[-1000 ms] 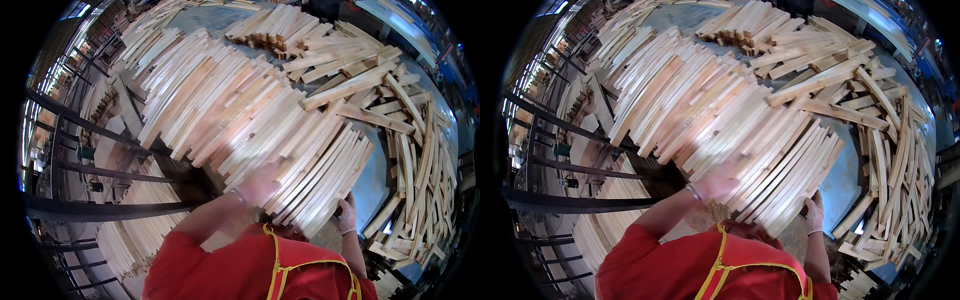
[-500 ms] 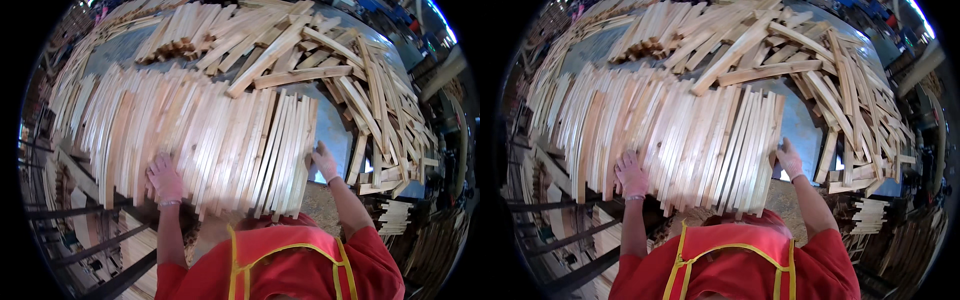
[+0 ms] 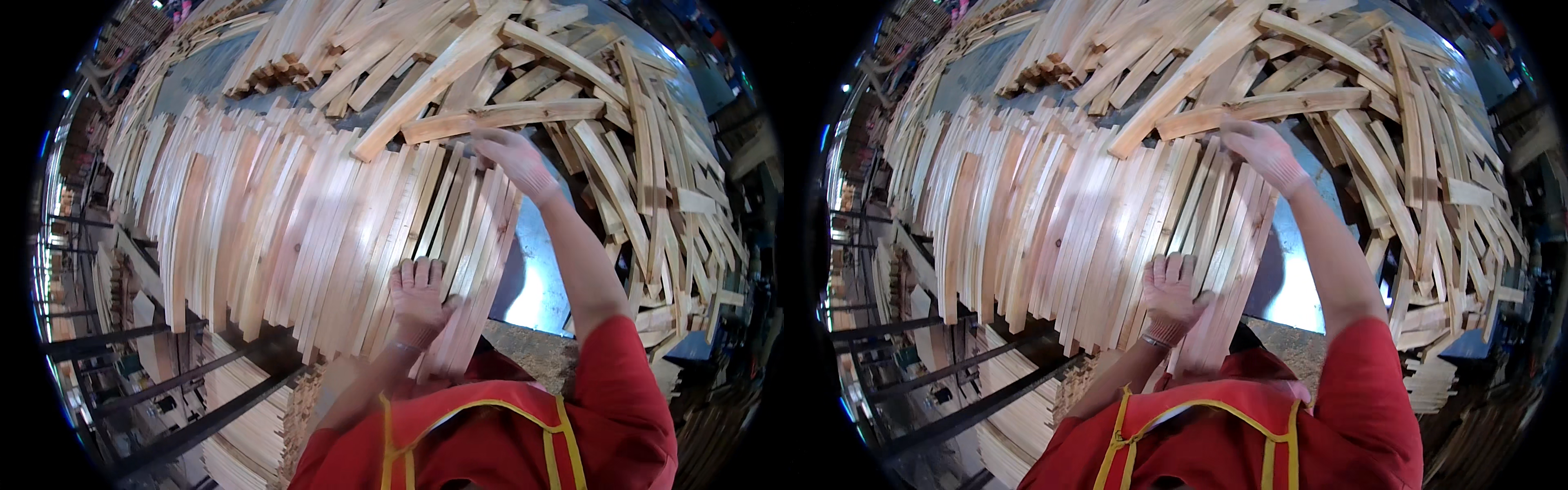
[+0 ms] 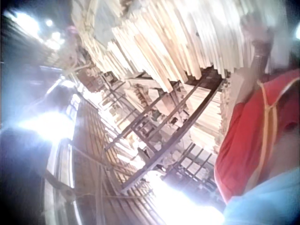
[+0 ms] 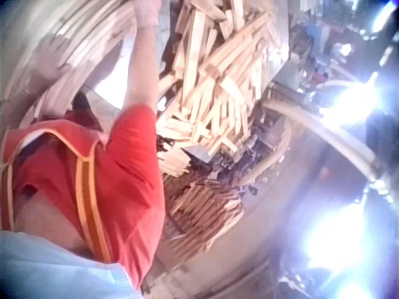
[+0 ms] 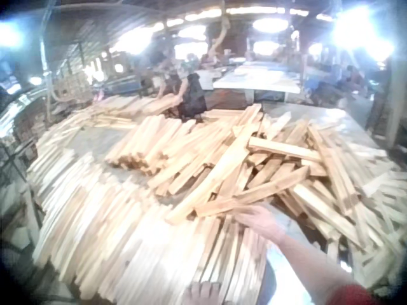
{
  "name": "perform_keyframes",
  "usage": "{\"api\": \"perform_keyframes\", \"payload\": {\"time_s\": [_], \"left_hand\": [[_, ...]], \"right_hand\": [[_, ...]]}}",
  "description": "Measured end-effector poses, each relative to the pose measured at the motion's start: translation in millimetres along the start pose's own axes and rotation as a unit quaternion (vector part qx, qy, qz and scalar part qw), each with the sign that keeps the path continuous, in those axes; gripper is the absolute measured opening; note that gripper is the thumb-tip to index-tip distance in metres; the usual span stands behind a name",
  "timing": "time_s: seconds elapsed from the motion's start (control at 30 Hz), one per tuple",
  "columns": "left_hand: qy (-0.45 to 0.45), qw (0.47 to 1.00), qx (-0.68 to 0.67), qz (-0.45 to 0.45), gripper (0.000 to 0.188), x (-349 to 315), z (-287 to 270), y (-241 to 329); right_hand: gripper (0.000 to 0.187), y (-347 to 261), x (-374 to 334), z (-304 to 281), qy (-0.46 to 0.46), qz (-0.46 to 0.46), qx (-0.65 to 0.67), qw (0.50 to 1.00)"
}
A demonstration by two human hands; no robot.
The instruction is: The person picks up thin wooden planks from a large pile on a metal table and stacks them into a neat, aligned pile. The person uses both hands to handle the planks, repeatedly picking them up and placing them in a growing stack. The person occasionally adjusts the alignment of the stack to ensure it remains straight.
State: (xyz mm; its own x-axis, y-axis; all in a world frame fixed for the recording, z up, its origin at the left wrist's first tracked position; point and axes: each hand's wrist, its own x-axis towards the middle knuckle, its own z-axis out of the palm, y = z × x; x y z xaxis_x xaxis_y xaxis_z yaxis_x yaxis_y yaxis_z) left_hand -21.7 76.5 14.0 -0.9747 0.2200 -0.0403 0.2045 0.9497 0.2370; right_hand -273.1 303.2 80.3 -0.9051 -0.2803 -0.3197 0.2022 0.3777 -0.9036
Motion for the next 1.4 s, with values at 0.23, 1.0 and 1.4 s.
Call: {"api": "perform_keyframes", "payload": {"time_s": [0.23,1.0,1.4], "left_hand": [[0.056,0.936,-0.329,-0.115,0.065,43.1,-77.7,30.6],[0.040,0.938,0.112,-0.326,0.044,-61.7,-230.9,-421.1],[0.142,0.904,0.227,-0.333,0.103,-121.0,-210.7,-534.0]], "right_hand": [[0.081,132.6,-156.0,23.6,0.146,0.041,0.135,0.979],[0.108,184.9,-165.8,180.9,0.187,0.047,-0.030,0.981],[0.091,114.7,-179.7,183.3,0.166,0.112,-0.003,0.980]]}}
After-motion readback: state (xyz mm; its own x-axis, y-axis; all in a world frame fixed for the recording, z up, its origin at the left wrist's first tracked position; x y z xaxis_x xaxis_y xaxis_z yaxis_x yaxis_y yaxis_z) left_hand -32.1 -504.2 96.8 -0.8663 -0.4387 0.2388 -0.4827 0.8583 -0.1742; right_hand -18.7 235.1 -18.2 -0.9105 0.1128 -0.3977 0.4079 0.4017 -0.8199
